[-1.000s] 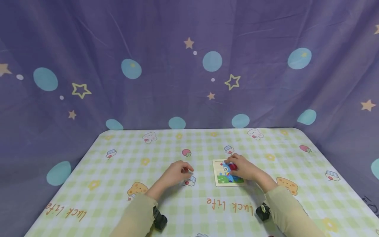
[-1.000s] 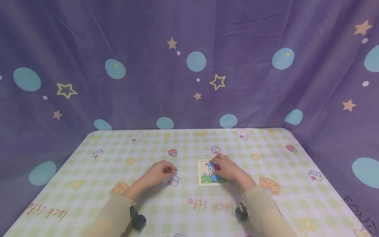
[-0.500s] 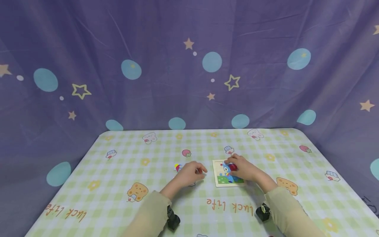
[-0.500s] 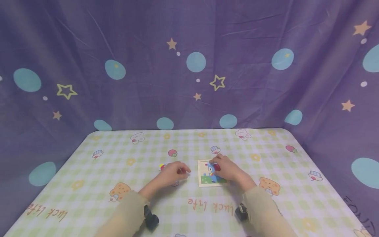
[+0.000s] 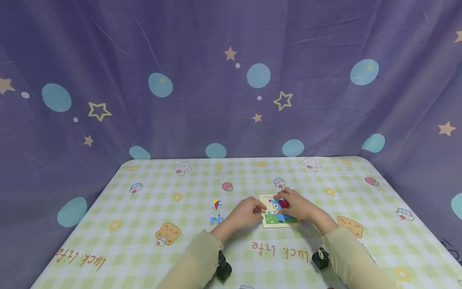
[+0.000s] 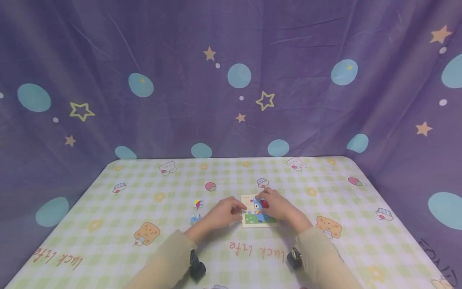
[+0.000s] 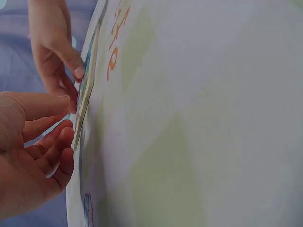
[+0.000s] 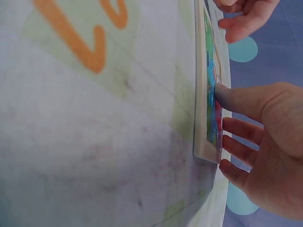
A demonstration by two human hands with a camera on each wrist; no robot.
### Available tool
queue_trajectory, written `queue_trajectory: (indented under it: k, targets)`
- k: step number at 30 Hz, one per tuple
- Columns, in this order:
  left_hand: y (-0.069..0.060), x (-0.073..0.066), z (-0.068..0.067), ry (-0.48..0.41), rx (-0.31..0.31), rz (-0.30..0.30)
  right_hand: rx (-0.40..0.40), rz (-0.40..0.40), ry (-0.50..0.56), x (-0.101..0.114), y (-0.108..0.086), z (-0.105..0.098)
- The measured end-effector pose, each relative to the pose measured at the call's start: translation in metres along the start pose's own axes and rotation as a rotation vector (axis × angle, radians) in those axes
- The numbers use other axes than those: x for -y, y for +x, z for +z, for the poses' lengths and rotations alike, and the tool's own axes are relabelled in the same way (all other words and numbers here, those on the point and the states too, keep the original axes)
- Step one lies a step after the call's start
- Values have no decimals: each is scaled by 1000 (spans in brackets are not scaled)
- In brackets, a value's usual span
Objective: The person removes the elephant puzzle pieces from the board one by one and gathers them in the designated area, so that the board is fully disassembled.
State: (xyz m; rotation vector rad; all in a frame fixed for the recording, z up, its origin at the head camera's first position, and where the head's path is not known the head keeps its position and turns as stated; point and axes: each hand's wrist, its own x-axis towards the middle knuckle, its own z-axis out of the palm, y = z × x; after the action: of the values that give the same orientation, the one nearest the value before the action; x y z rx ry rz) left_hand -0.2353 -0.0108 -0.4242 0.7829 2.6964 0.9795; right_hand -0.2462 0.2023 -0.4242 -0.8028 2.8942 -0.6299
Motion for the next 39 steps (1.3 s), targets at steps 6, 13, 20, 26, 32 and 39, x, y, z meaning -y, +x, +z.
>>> queue_trajectory:
  k: [6,13,20,26,32,39]
  targets:
    - [4,-8,6,57,21,25,-1,-5,6,-2,0,1]
    - [8,-9,10,137,40,45,4,-2,5,-3,1,1]
    - [7,-11,9,192,39,47,10,12,14,-1,1,1]
    - [6,-13,8,208,54,29,8,4,7,-1,1,1]
    - [7,-12,9,197,55,33,1,-1,4,0,0,1]
    - [9,-11,10,176,51,15,-6,2,15,2,-1,1]
